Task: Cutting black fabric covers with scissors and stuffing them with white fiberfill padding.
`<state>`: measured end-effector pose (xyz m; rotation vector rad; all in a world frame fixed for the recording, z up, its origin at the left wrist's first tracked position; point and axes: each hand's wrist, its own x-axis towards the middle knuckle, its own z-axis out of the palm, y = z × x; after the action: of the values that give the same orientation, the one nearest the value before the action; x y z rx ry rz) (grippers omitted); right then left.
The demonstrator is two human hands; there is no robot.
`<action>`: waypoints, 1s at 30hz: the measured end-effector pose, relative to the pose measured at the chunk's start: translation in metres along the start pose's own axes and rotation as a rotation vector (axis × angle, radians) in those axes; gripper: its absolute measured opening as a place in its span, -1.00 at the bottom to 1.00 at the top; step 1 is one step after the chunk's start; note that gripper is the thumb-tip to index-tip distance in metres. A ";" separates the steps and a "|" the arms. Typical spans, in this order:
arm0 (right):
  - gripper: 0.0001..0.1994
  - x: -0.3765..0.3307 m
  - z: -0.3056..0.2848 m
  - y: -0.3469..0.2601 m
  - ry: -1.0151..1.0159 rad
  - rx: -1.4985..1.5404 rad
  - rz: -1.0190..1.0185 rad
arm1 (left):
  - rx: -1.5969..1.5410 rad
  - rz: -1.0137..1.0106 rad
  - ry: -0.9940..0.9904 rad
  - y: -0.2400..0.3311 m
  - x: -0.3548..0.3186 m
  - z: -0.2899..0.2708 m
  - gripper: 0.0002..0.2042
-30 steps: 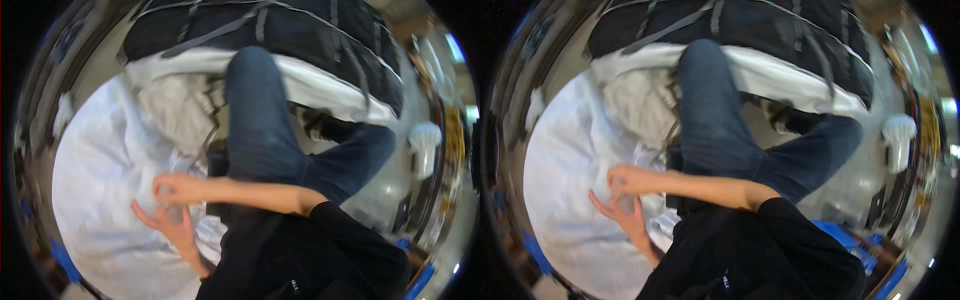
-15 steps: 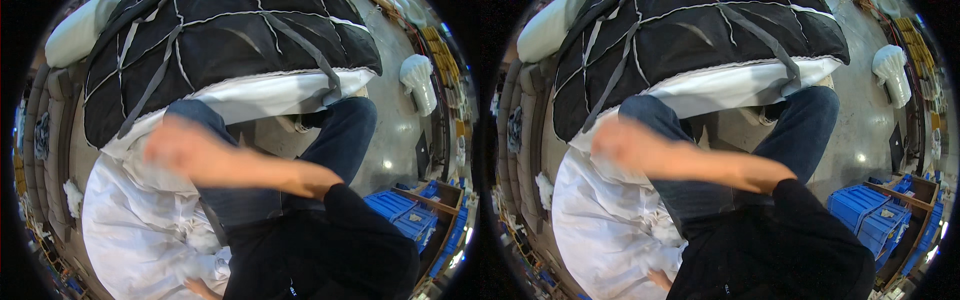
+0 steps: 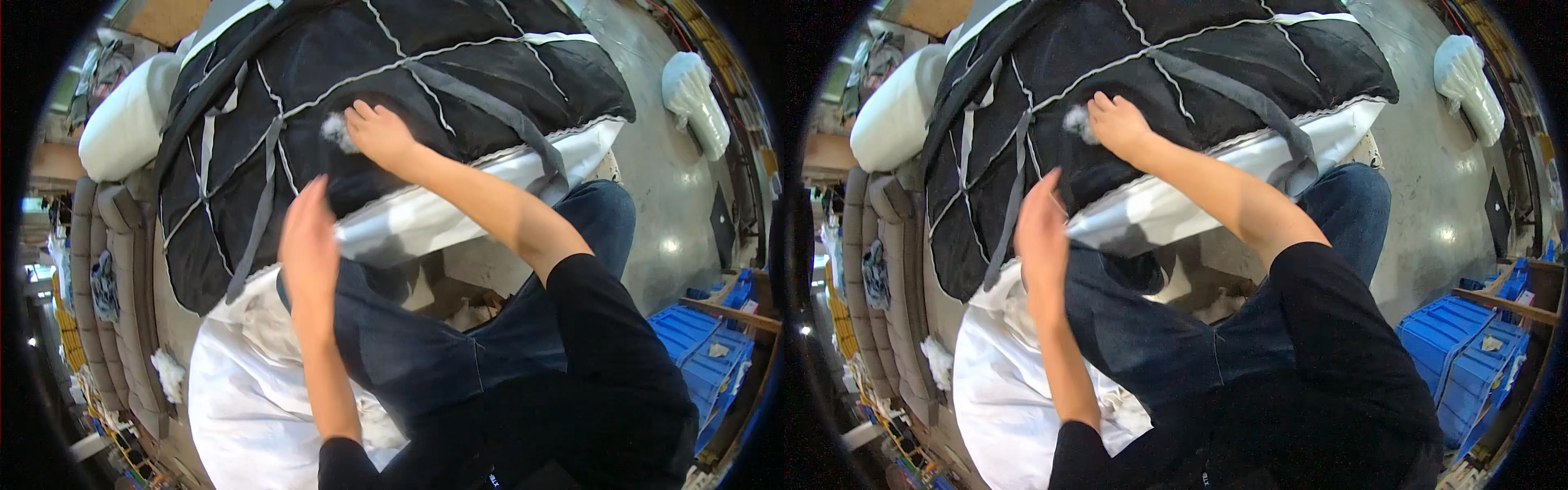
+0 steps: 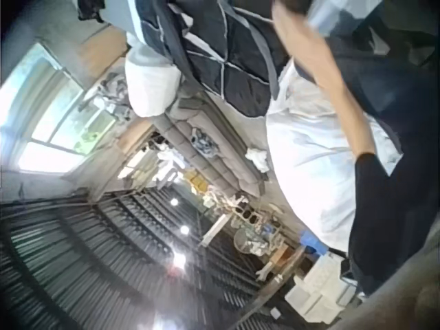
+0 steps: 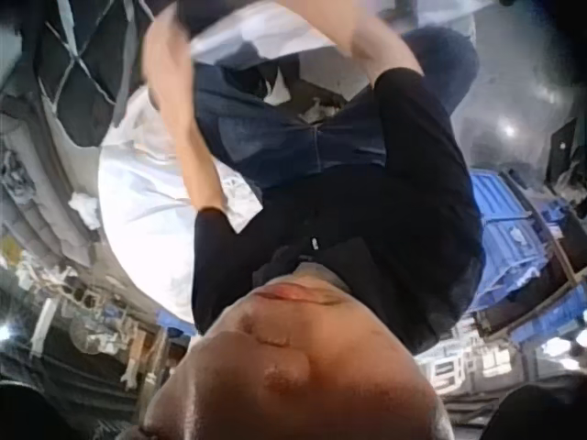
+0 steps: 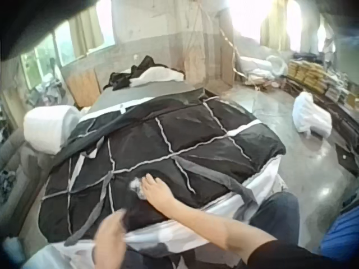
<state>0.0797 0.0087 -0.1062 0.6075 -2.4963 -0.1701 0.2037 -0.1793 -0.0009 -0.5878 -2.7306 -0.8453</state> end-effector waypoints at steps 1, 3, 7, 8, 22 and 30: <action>-0.72 0.006 -0.010 -0.007 -0.013 0.102 0.029 | 0.088 0.131 -0.046 -0.016 0.031 0.031 -0.67; -0.72 0.003 -0.015 -0.007 0.052 0.149 0.045 | 0.019 0.175 -0.099 -0.034 0.080 0.081 -0.63; -0.52 -0.050 -0.050 0.027 -0.008 0.424 0.005 | 0.015 0.243 -0.173 -0.060 0.101 0.118 -0.58; -0.48 -0.063 -0.073 0.039 -0.088 0.427 -0.007 | 0.169 0.273 -0.078 -0.064 0.099 0.125 -0.59; -0.38 -0.122 -0.096 0.051 -0.346 0.233 0.074 | 0.423 0.340 -0.033 -0.073 0.141 0.173 -0.59; -0.42 -0.121 -0.102 0.054 -0.474 0.238 0.002 | 0.268 0.494 -0.307 -0.118 0.158 0.152 -0.56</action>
<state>0.2050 0.1126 -0.0672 0.7293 -3.0043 -0.0146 -0.0037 -0.1316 -0.1309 -1.3443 -2.6878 -0.2822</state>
